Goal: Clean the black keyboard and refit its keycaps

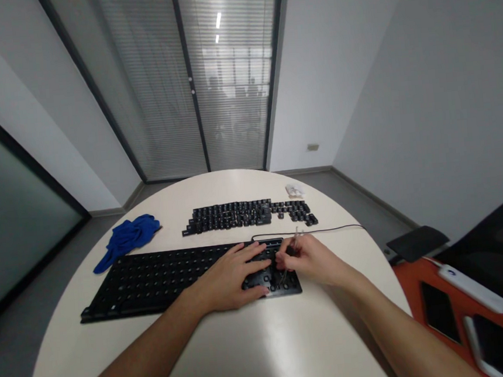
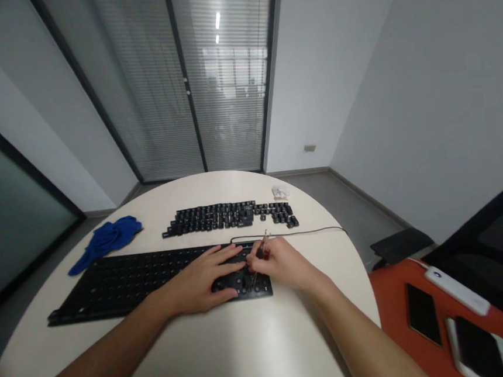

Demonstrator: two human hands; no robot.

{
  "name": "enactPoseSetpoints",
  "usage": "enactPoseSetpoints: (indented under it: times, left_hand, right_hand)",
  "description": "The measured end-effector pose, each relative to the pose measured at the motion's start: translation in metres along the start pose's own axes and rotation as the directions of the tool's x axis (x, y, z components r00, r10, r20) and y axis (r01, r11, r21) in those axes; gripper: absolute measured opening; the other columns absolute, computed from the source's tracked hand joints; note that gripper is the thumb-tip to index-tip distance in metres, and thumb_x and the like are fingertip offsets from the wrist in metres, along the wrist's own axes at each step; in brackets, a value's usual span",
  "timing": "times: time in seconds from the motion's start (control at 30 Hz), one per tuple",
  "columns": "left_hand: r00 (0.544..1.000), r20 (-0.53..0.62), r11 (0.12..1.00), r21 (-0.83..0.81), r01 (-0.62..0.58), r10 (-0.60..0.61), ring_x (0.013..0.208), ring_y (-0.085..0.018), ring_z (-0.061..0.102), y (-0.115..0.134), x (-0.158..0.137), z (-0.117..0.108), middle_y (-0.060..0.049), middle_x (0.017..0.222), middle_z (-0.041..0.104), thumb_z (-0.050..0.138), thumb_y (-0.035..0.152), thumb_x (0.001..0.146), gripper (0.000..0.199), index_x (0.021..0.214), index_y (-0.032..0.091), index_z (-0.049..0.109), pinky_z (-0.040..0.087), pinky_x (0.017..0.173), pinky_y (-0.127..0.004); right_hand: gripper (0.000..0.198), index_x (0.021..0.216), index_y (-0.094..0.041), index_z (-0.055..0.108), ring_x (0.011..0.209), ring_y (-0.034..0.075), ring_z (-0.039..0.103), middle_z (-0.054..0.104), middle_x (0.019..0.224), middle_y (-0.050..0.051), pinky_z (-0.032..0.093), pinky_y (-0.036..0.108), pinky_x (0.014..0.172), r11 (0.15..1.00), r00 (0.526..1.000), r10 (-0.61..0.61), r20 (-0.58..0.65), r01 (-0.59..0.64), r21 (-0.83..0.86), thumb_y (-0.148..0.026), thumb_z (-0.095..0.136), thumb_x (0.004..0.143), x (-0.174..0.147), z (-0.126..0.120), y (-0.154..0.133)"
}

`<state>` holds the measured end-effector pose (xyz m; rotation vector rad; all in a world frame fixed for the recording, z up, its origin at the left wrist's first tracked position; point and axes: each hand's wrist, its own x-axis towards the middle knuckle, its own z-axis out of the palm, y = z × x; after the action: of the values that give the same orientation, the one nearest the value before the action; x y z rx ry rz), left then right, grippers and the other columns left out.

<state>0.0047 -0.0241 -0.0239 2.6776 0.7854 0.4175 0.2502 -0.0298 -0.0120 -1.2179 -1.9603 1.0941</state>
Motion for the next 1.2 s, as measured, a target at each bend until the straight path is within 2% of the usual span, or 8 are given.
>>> enactPoseSetpoints:
  times: [0.13, 0.3, 0.4, 0.7, 0.87, 1.0, 1.1, 1.2]
  left_hand:
    - [0.997, -0.057, 0.990, -0.137, 0.041, -0.049, 0.138, -0.024, 0.045, -0.002, 0.001, -0.001, -0.006, 0.145, 0.054, 0.062, 0.037, 0.093, 0.042, 0.133, 0.026, 0.058, 0.030, 0.119, -0.047]
    - [0.978, -0.182, 0.976, -0.210, 0.063, -0.103, 0.118, -0.022, 0.059, -0.005, 0.004, 0.002, -0.006, 0.119, 0.068, 0.063, 0.029, 0.091, 0.020, 0.110, 0.022, 0.065, 0.046, 0.105, -0.038]
    - [0.974, -0.200, 0.982, -0.176, 0.073, -0.108, 0.109, -0.022, 0.062, -0.006, 0.005, 0.004, -0.006, 0.111, 0.070, 0.064, 0.027, 0.090, 0.015, 0.104, 0.021, 0.065, 0.049, 0.099, -0.036]
    - [0.969, -0.237, 0.998, -0.001, 0.065, -0.064, 0.103, -0.025, 0.067, -0.001, 0.004, 0.010, -0.010, 0.109, 0.071, 0.060, 0.021, 0.090, 0.016, 0.105, 0.017, 0.064, 0.053, 0.093, -0.038]
    - [0.952, -0.289, 0.995, -0.036, 0.089, -0.096, 0.094, -0.023, 0.070, -0.003, 0.004, 0.012, -0.008, 0.102, 0.073, 0.060, 0.020, 0.086, 0.013, 0.098, 0.018, 0.064, 0.055, 0.086, -0.035]
    - [0.931, -0.304, 0.976, -0.148, 0.162, -0.201, 0.092, -0.023, 0.071, -0.003, 0.005, 0.008, -0.007, 0.100, 0.074, 0.060, 0.022, 0.085, 0.010, 0.094, 0.019, 0.063, 0.054, 0.083, -0.033]
    - [0.912, -0.295, 0.947, -0.235, 0.221, -0.286, 0.087, -0.021, 0.070, -0.002, 0.006, 0.004, -0.004, 0.096, 0.074, 0.059, 0.024, 0.089, 0.010, 0.096, 0.020, 0.064, 0.053, 0.079, -0.031]
    - [0.905, -0.283, 0.927, -0.290, 0.236, -0.319, 0.086, -0.019, 0.070, -0.002, 0.007, 0.002, -0.002, 0.093, 0.074, 0.058, 0.028, 0.091, 0.012, 0.099, 0.021, 0.065, 0.051, 0.077, -0.030]
  right_hand:
    - [0.028, 0.080, -0.014, 0.072, 0.062, 0.016, 0.063, 0.072, 0.073, 0.007, 0.047, 0.026, 0.057, 0.999, 0.991, -0.054, -0.124, 0.053, -0.008, -0.035, 0.059, 0.090, 0.003, 0.006, 0.004]
    - [0.029, 0.083, -0.014, 0.073, 0.060, 0.015, 0.060, 0.072, 0.070, 0.005, 0.044, 0.026, 0.056, 0.994, 0.976, -0.105, -0.192, 0.098, -0.048, -0.040, 0.061, 0.090, 0.006, 0.019, 0.003]
    - [0.031, 0.085, -0.015, 0.075, 0.057, 0.014, 0.057, 0.071, 0.069, 0.004, 0.040, 0.025, 0.054, 0.991, 0.977, -0.117, -0.180, 0.102, -0.091, -0.042, 0.063, 0.090, 0.006, 0.024, -0.001]
    - [0.029, 0.081, -0.016, 0.071, 0.051, 0.013, 0.052, 0.064, 0.060, 0.001, 0.036, 0.024, 0.051, 0.985, 0.978, -0.088, -0.190, 0.057, -0.163, -0.040, 0.058, 0.093, 0.006, 0.025, -0.005]
    - [0.033, 0.081, -0.018, 0.068, 0.062, 0.017, 0.062, 0.070, 0.071, 0.004, 0.043, 0.026, 0.060, 0.983, 0.965, -0.083, -0.248, 0.038, -0.180, -0.040, 0.051, 0.098, 0.006, 0.021, -0.004]
    - [0.043, 0.078, -0.018, 0.063, 0.074, 0.018, 0.066, 0.071, 0.076, 0.005, 0.047, 0.028, 0.073, 0.991, 0.950, -0.080, -0.301, 0.042, -0.131, -0.043, 0.039, 0.103, 0.007, 0.012, -0.003]
    - [0.040, 0.082, -0.019, 0.060, 0.068, 0.017, 0.064, 0.067, 0.070, 0.002, 0.045, 0.028, 0.069, 0.976, 0.965, -0.116, -0.237, 0.066, -0.208, -0.041, 0.036, 0.104, 0.004, 0.006, -0.005]
    - [0.024, 0.096, -0.020, 0.064, 0.072, 0.017, 0.065, 0.071, 0.080, 0.002, 0.045, 0.027, 0.069, 0.935, 0.981, -0.179, -0.075, 0.145, -0.324, -0.036, 0.047, 0.101, 0.000, 0.004, -0.009]
